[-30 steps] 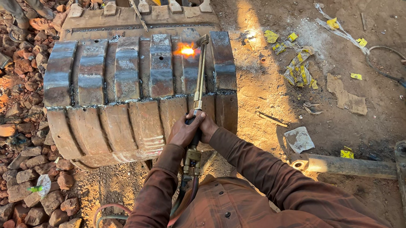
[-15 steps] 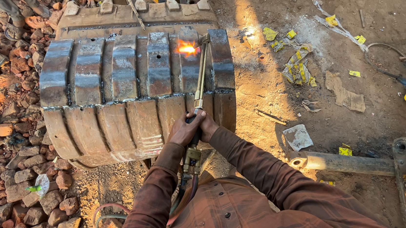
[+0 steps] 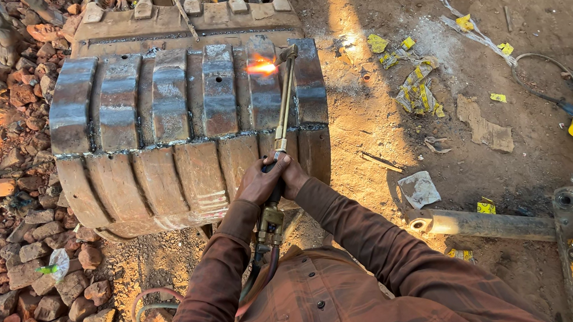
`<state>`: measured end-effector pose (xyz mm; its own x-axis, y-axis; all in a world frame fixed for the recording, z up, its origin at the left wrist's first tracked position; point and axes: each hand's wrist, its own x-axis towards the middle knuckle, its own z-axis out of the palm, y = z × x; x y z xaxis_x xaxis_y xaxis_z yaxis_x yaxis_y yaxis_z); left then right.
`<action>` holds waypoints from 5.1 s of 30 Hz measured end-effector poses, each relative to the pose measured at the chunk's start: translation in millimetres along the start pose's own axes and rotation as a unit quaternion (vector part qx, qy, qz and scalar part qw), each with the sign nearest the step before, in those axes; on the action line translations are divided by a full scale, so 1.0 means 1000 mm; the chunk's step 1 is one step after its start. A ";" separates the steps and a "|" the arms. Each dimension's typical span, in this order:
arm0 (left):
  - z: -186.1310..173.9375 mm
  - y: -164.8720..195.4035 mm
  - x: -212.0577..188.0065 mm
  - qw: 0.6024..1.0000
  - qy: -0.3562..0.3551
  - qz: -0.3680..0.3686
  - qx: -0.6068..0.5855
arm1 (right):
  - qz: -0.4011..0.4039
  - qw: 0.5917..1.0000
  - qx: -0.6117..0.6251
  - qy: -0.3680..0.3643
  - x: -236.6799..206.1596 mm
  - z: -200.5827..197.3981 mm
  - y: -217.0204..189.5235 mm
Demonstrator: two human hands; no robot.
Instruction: The person uses a welding torch to apply heat to the surface of a large, heavy metal component, likely an excavator bucket. The operator holds the torch steady, directing the flame onto specific sections of the metal while standing in an outdoor work area.
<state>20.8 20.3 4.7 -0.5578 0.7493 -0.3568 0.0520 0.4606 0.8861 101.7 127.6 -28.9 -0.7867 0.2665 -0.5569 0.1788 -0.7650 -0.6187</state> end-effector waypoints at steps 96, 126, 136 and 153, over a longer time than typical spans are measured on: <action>-0.020 0.002 -0.027 1.000 0.022 -0.015 0.017 | 0.025 1.000 0.007 -0.018 0.008 0.012 0.017; -0.030 0.004 -0.023 0.999 0.021 -0.031 -0.014 | 0.016 1.000 -0.006 -0.023 0.015 0.026 0.012; -0.028 0.002 -0.017 0.999 0.019 -0.041 0.002 | 0.012 1.000 -0.008 -0.028 0.018 0.022 0.012; -0.027 -0.001 -0.012 0.999 0.025 -0.031 0.019 | 0.005 0.999 -0.007 -0.031 0.017 0.025 0.009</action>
<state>5.0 -2.3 16.1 -0.6015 0.6949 -0.3940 0.0471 0.5232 0.8509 75.7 110.3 -30.2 -0.8196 0.2213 -0.5284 0.1949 -0.7596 -0.6205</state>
